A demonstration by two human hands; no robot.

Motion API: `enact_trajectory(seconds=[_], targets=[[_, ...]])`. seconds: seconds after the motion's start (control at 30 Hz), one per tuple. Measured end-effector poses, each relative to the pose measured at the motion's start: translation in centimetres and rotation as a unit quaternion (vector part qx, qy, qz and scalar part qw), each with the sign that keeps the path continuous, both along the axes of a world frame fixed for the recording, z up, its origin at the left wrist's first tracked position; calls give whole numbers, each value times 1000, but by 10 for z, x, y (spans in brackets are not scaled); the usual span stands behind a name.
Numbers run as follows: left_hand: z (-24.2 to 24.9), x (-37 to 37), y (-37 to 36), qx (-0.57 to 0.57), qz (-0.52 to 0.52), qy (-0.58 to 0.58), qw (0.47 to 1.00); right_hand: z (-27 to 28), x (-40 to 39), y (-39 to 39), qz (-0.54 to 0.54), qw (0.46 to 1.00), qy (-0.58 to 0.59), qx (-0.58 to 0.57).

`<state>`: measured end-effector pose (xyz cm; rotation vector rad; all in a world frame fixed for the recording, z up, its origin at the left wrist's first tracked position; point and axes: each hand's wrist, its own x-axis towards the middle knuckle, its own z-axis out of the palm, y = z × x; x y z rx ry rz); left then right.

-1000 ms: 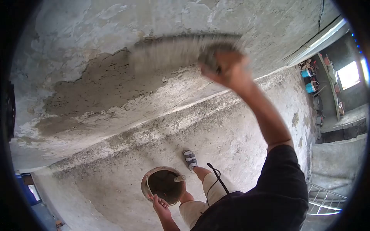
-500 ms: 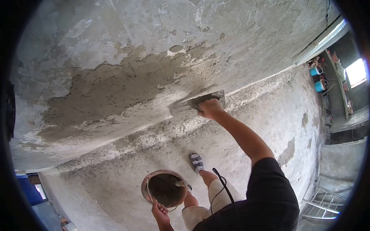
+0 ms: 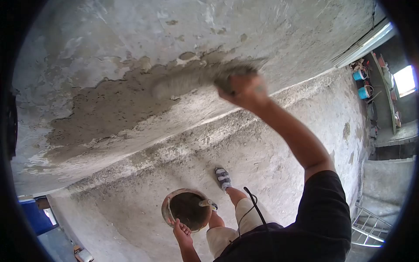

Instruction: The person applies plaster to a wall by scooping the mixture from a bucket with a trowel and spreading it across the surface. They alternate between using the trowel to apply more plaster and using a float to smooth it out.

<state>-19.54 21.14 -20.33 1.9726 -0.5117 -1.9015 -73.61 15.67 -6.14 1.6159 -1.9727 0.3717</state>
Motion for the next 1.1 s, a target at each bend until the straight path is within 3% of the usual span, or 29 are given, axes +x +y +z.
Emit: enact_trajectory(seconds=[0.03,0.07,0.1,0.13,0.23,0.27,0.33,0.4,0.47,0.53,0.63,0.67,0.7,0.77,0.83,0.87,0.93,1.0,1.03,1.1], targets=[[3,3,2,2,-2,-5,1000,-11,15,-2,-105,950,-87,281],[4,2,0,-2,-4,-1,1000,-99,-3,5,40,997,19,57],[3,-2,-1,-6,-4,7,1000,-136,-1,10,-63,938,-54,336],[2,-4,0,-7,-5,11,1000,-172,-5,12,-66,882,-79,460],[3,1,-2,13,-2,11,1000,-214,-7,43,-102,873,-140,455],[3,0,2,10,-9,9,1000,-194,1,42,-103,873,-139,456],[13,8,16,23,-21,-7,999,-139,27,58,-146,926,-184,297],[6,-10,14,9,-18,-4,1000,-73,30,49,-35,990,-86,108],[3,-11,11,11,-32,4,999,20,42,27,-7,998,-16,58],[0,-20,12,11,-38,19,999,87,50,7,37,998,-36,33],[1,-29,17,19,-34,16,999,113,58,-38,87,995,-36,-11],[3,-27,20,19,-35,18,999,98,69,-52,24,998,-38,37],[2,-24,20,19,-37,22,999,80,77,-57,29,998,-38,37],[0,-16,20,19,-20,25,999,28,91,-66,-4,981,-107,159],[2,-5,22,23,-5,28,999,-91,91,-77,71,993,12,94],[5,0,23,15,12,32,999,-174,90,-78,29,964,-59,257],[-4,15,25,7,30,37,999,-231,96,-72,-20,879,-90,467],[-7,33,29,5,44,41,998,-232,104,-70,-19,855,-56,515],[-8,36,32,11,63,43,997,-224,101,-69,4,876,74,477],[1,52,39,21,74,48,996,-190,111,-41,52,868,306,388]])
